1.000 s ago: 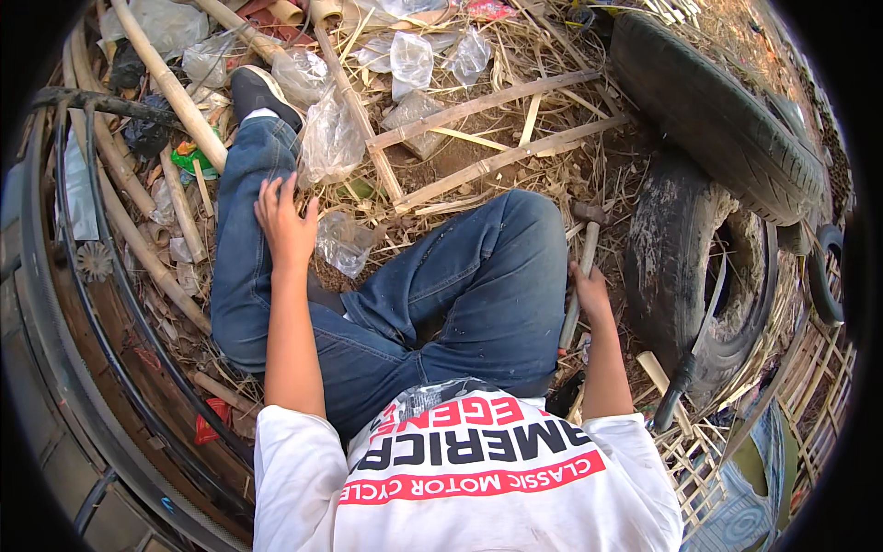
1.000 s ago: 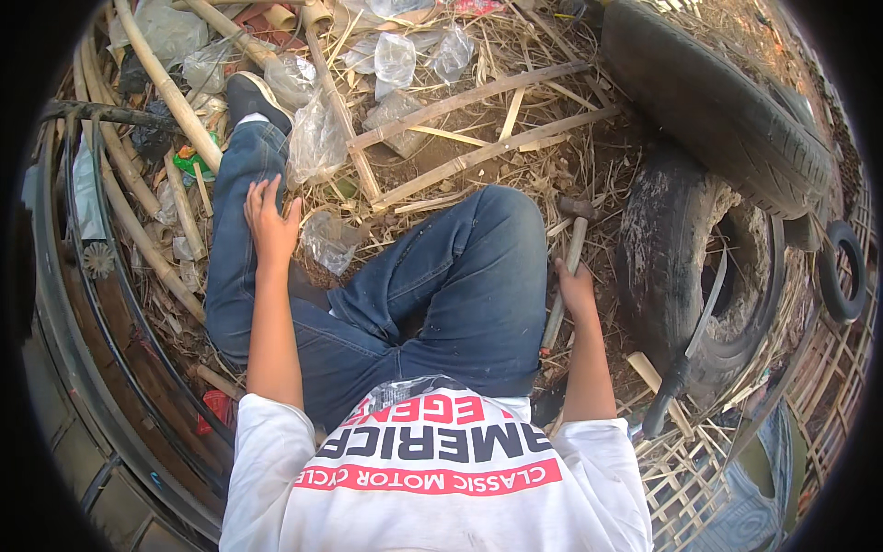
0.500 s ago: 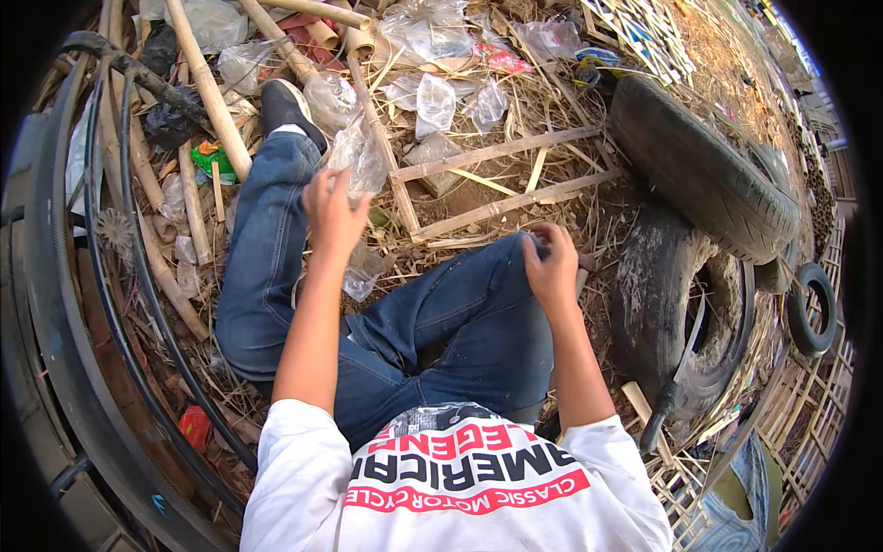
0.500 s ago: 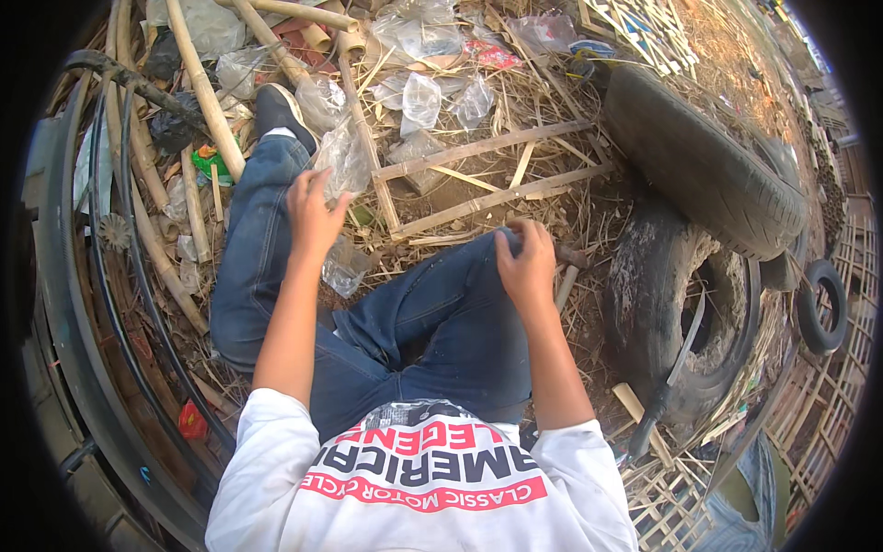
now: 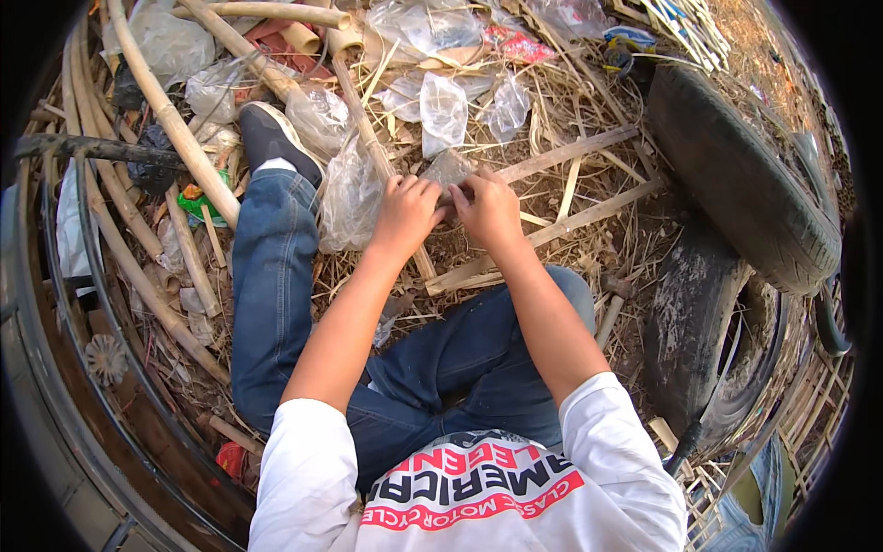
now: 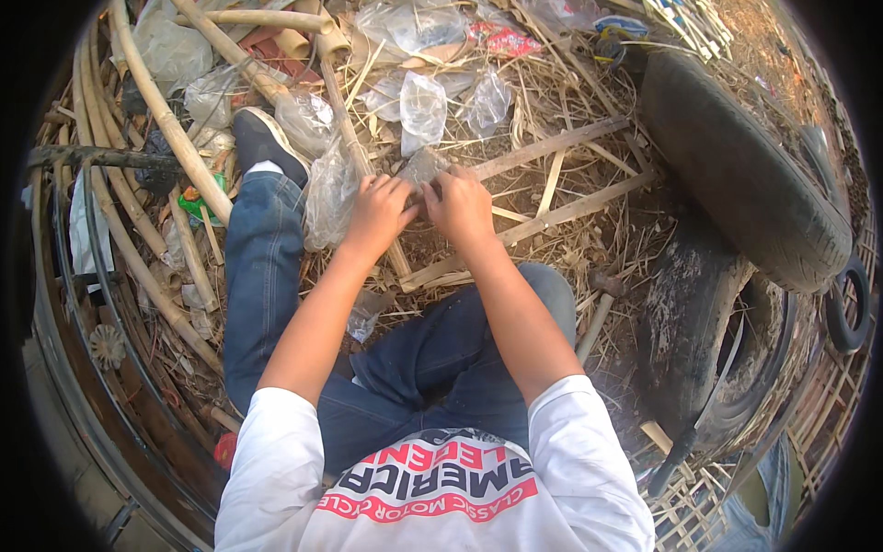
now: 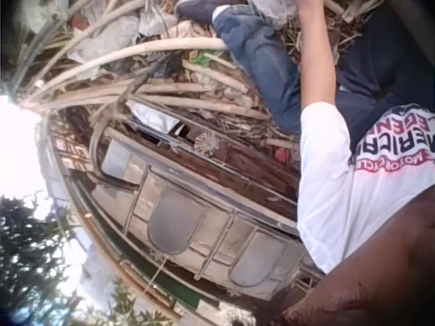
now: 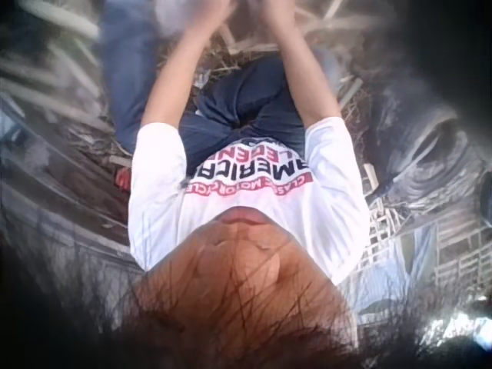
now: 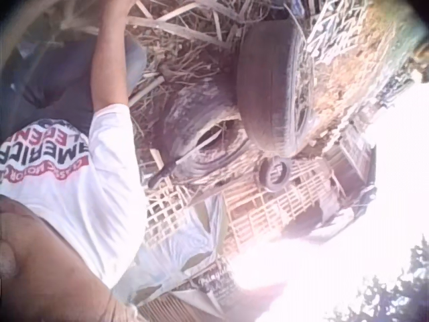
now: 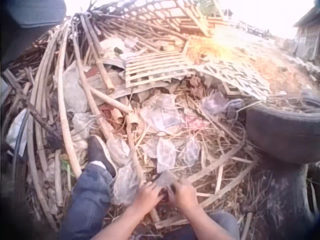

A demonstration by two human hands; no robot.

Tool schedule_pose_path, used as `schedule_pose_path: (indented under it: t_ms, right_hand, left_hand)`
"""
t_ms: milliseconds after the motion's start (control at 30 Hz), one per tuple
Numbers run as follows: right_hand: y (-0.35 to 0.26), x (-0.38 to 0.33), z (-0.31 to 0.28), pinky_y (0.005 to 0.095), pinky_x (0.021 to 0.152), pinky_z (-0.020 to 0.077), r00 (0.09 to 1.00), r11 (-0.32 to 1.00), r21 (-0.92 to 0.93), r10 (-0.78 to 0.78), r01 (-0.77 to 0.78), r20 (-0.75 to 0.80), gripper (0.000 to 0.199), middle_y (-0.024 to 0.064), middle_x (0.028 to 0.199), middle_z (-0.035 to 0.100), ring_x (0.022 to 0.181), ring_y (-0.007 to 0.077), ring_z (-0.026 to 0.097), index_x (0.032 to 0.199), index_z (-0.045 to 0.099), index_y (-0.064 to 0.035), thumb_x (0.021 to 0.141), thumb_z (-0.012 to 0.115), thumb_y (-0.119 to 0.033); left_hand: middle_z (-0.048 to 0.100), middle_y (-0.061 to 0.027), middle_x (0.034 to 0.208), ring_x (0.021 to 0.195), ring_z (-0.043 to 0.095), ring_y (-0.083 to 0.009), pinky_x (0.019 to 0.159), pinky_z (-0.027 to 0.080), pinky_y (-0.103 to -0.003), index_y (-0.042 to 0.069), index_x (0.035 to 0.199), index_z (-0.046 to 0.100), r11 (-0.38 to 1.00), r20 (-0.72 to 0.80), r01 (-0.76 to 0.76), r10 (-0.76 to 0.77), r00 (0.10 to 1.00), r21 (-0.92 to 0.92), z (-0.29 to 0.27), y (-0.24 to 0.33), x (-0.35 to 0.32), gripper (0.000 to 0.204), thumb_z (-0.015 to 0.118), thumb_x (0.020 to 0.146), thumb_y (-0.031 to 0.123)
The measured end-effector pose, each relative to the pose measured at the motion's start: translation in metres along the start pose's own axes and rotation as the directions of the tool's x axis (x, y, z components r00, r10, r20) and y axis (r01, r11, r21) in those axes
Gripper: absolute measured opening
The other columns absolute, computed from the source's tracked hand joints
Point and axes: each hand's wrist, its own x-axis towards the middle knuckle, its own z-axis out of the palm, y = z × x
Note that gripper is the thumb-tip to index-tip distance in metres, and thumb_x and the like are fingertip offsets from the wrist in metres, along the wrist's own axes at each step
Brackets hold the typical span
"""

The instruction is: The person prepares bamboo strips by using a hammer to flatten and soften them against a stone surface while sitting on the ground.

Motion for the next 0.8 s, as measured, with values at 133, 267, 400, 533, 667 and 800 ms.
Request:
schedule_pose_path:
  t_ms: [133,267,400,533,667,800]
  right_hand:
    - [-0.004,-0.001,0.006,0.0437,0.066,0.0532,0.998,0.998,-0.054,-0.041,0.038,-0.050,0.017,0.0136,0.081,0.062,0.077,0.0343,0.064,0.076,0.062,-0.0040,0.085,0.067,-0.018]
    - [-0.003,0.000,0.002,0.0431,0.067,0.0536,0.996,0.991,-0.104,-0.085,0.083,-0.021,0.017,0.0132,0.084,0.062,0.080,0.0328,0.064,0.078,0.060,-0.0043,0.085,0.067,-0.018]
    - [0.003,-0.003,0.003,0.0422,0.067,0.0523,0.987,0.977,-0.153,-0.155,0.146,-0.047,0.016,0.0125,0.084,0.062,0.079,0.0313,0.063,0.078,0.061,-0.0046,0.084,0.067,-0.017]
    - [0.004,-0.003,0.008,0.0413,0.069,0.0505,0.982,0.983,-0.143,-0.138,0.120,-0.127,0.014,0.0109,0.081,0.063,0.078,0.0305,0.063,0.076,0.062,-0.0057,0.084,0.067,-0.016]
    - [-0.001,-0.002,0.005,0.0416,0.071,0.0478,0.992,0.997,-0.054,0.050,-0.056,-0.118,0.014,0.0109,0.082,0.067,0.080,0.0309,0.063,0.077,0.069,-0.0046,0.084,0.069,-0.017]
    - [0.003,0.002,0.006,0.0433,0.072,0.0498,0.965,0.954,0.175,0.257,-0.243,-0.057,0.016,0.0154,0.082,0.068,0.080,0.0359,0.065,0.081,0.071,0.0002,0.081,0.072,-0.016]
  left_hand:
    - [0.064,-0.0046,0.086,0.089,0.062,-0.0228,0.089,0.040,-0.040,0.008,0.093,0.066,0.996,-0.059,0.034,-0.038,0.998,-0.078,0.005,-0.003,-0.003,0.027,0.080,0.073,0.021]
    - [0.063,-0.0050,0.086,0.089,0.062,-0.0227,0.089,0.039,-0.040,0.010,0.090,0.066,0.992,-0.082,0.062,-0.071,0.994,-0.111,0.006,-0.005,-0.002,0.024,0.079,0.075,0.023]
    - [0.063,-0.0045,0.085,0.089,0.062,-0.0224,0.087,0.039,-0.040,0.010,0.091,0.066,0.993,-0.084,0.063,-0.072,0.994,-0.103,0.008,-0.002,0.000,0.024,0.078,0.077,0.025]
    - [0.062,-0.0042,0.084,0.087,0.062,-0.0226,0.086,0.039,-0.040,0.010,0.090,0.066,0.994,-0.075,0.040,-0.048,0.996,-0.100,0.005,-0.003,0.001,0.025,0.078,0.077,0.027]
    - [0.064,-0.0035,0.084,0.086,0.063,-0.0225,0.084,0.039,-0.038,0.009,0.090,0.067,0.994,-0.072,0.054,-0.061,0.996,-0.092,0.003,-0.003,-0.001,0.024,0.080,0.075,0.023]
    - [0.064,-0.0033,0.084,0.086,0.063,-0.0222,0.084,0.039,-0.038,0.009,0.090,0.068,0.995,-0.071,0.058,-0.064,0.995,-0.085,0.004,-0.002,0.000,0.025,0.080,0.076,0.025]
